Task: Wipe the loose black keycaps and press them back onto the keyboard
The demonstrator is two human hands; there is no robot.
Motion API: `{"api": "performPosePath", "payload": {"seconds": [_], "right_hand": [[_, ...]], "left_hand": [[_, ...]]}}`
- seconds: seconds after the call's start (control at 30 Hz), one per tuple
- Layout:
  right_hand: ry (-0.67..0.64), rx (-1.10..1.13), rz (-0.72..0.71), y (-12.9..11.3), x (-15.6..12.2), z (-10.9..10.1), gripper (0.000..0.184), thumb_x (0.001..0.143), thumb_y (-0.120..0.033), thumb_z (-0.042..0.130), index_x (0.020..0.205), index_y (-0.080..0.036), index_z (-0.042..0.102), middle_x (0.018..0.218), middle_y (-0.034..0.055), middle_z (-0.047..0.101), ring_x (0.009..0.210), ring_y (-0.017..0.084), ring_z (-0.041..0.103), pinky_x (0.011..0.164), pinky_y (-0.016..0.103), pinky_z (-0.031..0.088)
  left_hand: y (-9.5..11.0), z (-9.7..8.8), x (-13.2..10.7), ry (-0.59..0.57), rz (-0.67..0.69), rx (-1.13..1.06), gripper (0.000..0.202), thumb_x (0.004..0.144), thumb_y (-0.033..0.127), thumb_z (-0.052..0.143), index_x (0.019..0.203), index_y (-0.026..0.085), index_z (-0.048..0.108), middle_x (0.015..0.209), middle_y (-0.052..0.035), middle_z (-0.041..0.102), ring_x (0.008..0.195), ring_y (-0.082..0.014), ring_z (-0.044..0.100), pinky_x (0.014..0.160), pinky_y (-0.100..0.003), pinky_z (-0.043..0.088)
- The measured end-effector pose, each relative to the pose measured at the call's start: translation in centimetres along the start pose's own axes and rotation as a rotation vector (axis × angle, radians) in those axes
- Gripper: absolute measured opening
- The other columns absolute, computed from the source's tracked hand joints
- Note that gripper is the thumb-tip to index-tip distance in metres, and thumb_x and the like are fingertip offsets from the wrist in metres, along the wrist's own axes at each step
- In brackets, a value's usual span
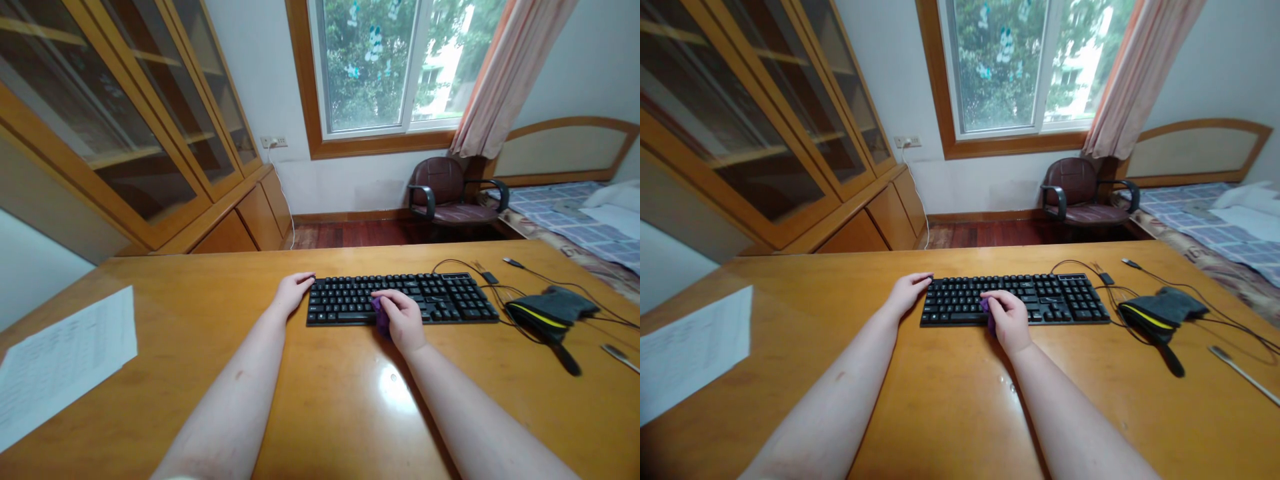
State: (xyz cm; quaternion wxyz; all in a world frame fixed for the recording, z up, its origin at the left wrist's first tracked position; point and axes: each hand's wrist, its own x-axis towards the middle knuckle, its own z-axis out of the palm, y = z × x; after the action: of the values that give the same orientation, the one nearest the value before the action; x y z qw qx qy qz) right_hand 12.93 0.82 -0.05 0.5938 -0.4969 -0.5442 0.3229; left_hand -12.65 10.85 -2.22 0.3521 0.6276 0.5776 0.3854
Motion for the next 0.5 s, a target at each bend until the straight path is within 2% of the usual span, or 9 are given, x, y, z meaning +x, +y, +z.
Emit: {"api": "performPosePath", "payload": {"seconds": [0.5], "right_hand": [[-0.003, -0.003, 0.026, 0.11, 0.06, -0.04, 0.018, 0.076, -0.025, 0.053, 0.078, -0.021, 0.07, 0.081, 0.0048, 0.069, 0.08, 0.021, 0.062, 0.074, 0.033, 0.046]], "left_hand": [[0.21, -0.03, 0.1, -0.021, -0.003, -0.005, 0.035, 0.07, 0.036, 0.061, 0.097, 0.016, 0.069, 0.104, -0.0098, 0.067, 0.101, -0.0243, 0.059, 0.096, -0.037, 0.038]]}}
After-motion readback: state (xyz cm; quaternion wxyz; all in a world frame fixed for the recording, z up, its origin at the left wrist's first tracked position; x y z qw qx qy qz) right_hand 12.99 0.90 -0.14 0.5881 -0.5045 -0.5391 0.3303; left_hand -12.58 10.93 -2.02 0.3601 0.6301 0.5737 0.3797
